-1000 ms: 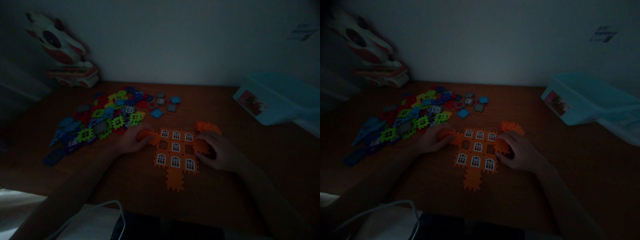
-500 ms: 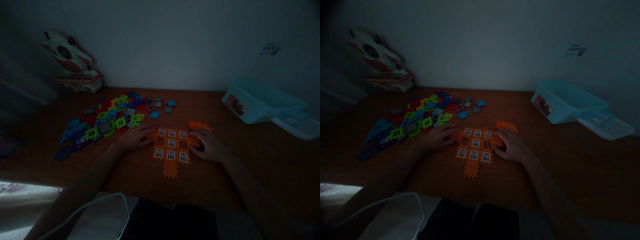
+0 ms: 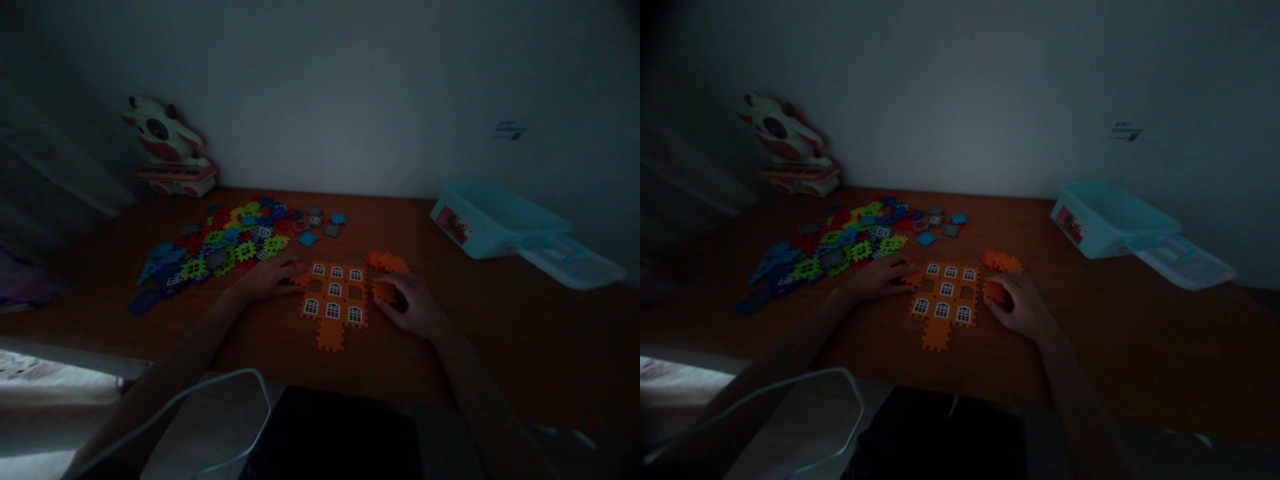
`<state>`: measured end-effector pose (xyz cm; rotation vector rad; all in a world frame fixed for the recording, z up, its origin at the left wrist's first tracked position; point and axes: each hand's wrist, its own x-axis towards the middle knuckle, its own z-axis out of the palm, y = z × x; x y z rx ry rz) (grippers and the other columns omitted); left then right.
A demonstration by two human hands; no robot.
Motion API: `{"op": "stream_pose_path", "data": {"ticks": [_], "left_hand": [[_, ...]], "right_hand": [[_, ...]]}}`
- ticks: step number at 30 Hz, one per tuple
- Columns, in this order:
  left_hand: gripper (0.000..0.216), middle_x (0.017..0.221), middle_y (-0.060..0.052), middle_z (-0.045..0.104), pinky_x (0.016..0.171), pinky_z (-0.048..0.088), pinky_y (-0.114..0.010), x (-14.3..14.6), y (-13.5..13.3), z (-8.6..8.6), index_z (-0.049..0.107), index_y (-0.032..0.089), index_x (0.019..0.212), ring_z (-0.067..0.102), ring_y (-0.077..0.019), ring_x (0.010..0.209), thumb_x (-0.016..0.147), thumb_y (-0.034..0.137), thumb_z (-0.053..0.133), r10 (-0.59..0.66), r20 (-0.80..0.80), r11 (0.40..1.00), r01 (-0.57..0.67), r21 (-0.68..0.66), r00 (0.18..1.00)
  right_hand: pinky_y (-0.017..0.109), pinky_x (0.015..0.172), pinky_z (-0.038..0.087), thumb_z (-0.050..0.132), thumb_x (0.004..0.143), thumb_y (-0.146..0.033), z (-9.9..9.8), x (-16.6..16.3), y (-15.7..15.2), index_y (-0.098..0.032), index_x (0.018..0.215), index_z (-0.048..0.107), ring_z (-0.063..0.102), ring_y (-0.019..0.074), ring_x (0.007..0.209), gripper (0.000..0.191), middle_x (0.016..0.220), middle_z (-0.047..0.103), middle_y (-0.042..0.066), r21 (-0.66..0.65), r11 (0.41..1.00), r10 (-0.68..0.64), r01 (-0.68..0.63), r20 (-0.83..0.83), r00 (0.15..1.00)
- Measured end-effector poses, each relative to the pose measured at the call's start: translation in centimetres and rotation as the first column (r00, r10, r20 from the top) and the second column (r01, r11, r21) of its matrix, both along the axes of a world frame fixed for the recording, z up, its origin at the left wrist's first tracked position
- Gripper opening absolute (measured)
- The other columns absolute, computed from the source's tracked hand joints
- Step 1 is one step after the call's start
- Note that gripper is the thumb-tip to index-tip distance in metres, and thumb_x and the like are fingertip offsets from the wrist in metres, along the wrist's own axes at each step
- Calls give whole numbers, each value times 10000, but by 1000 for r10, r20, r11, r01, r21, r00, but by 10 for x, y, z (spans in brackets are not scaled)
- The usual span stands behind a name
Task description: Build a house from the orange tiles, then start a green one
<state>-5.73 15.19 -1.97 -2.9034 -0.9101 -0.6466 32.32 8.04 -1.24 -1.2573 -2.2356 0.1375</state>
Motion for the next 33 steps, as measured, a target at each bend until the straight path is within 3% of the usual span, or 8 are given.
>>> {"op": "stream_pose_path", "data": {"ticks": [9, 19, 26, 33], "left_hand": [[400, 1234, -119, 663, 932, 555, -404, -13, -1, 3, 690, 292, 1261, 652, -253, 1105, 913, 484, 652, 8, 0, 999, -8, -34, 1000], [420, 1234, -140, 645, 913, 571, -395, -8, 0, 2, 664, 235, 1289, 649, -249, 1103, 935, 459, 626, -2, 69, 999, 5, -36, 998], [425, 1252, -138, 630, 939, 559, -410, -6, -2, -2, 646, 240, 1310, 631, -249, 1126, 927, 423, 651, -32, 110, 996, 41, -76, 993], [405, 1292, -126, 605, 956, 556, -425, -7, -1, -7, 652, 260, 1299, 617, -252, 1153, 925, 414, 653, -30, 102, 995, 39, -92, 994]], "right_hand": [[535, 973, 536, 675, 886, -404, -3, -2, 1, -267, 1185, 683, 676, 279, 1115, 329, 1205, 727, 84, -29, 998, 47, -47, 13, 999], [513, 977, 539, 655, 884, -317, -1, -5, 11, -255, 1158, 638, 656, 268, 1146, 281, 1210, 699, 101, -59, 975, 215, -215, -12, 977], [508, 987, 526, 668, 867, -321, -2, -5, 5, -248, 1130, 642, 654, 271, 1141, 275, 1222, 693, 98, -57, 988, 143, -143, 1, 990], [482, 965, 544, 673, 882, -322, -6, -2, 5, -241, 1125, 661, 660, 250, 1124, 255, 1231, 687, 97, -43, 988, 151, -151, 10, 988]]}}
